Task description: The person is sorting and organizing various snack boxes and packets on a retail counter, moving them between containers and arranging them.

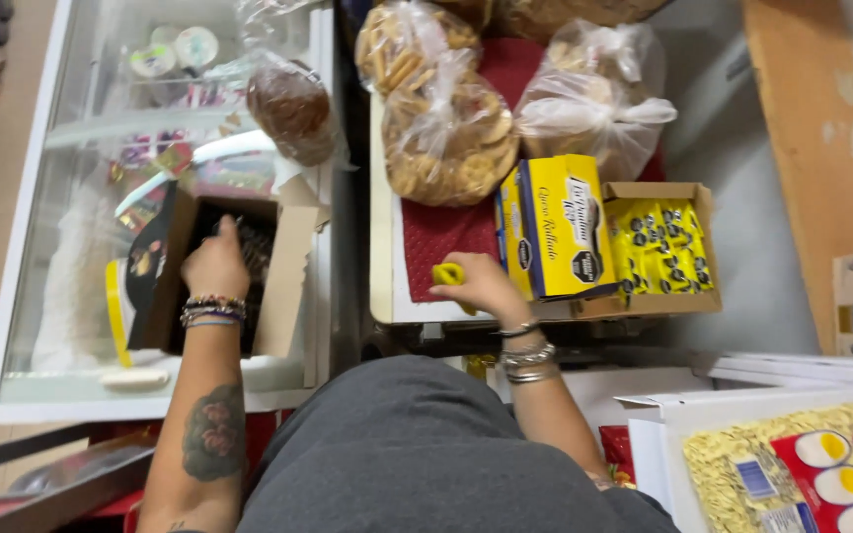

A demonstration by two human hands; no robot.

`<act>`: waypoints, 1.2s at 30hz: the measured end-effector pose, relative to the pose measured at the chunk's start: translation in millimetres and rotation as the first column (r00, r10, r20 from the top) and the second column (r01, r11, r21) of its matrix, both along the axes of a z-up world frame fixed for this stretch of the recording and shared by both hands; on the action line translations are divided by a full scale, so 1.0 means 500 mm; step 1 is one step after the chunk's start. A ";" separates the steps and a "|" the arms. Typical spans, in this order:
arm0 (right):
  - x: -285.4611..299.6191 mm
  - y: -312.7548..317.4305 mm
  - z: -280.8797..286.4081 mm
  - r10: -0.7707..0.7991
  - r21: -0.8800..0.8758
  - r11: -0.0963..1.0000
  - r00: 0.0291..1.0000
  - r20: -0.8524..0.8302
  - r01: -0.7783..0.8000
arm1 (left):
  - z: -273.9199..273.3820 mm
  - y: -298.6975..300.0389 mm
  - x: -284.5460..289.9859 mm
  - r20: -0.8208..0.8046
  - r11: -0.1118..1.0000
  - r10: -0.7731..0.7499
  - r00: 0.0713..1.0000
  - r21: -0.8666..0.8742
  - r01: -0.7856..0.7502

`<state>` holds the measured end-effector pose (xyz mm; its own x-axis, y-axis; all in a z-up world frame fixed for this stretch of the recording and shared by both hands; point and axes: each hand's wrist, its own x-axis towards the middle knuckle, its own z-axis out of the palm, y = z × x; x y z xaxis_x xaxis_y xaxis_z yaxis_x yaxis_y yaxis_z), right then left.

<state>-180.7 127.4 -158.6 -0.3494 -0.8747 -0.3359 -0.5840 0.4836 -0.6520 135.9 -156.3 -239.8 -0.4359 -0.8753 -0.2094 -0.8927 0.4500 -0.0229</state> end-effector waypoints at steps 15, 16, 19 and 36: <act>-0.014 0.002 -0.245 -0.075 0.148 0.985 0.995 -0.058 0.083 | -0.146 0.047 0.016 -0.222 0.928 -0.351 0.909 -0.212 0.307; -0.011 0.003 -0.240 -0.080 0.148 0.985 0.995 -0.057 0.088 | -0.156 0.041 0.016 -0.221 0.926 -0.356 0.908 -0.212 0.312; -0.007 0.008 -0.228 -0.104 0.137 0.984 0.993 -0.047 0.110 | -0.187 0.026 0.013 -0.054 0.912 -0.362 0.930 -0.224 0.342; -0.013 0.009 -0.225 -0.175 0.144 0.975 0.984 0.021 0.171 | -0.156 0.048 0.003 0.070 0.916 -0.362 0.930 -0.159 0.368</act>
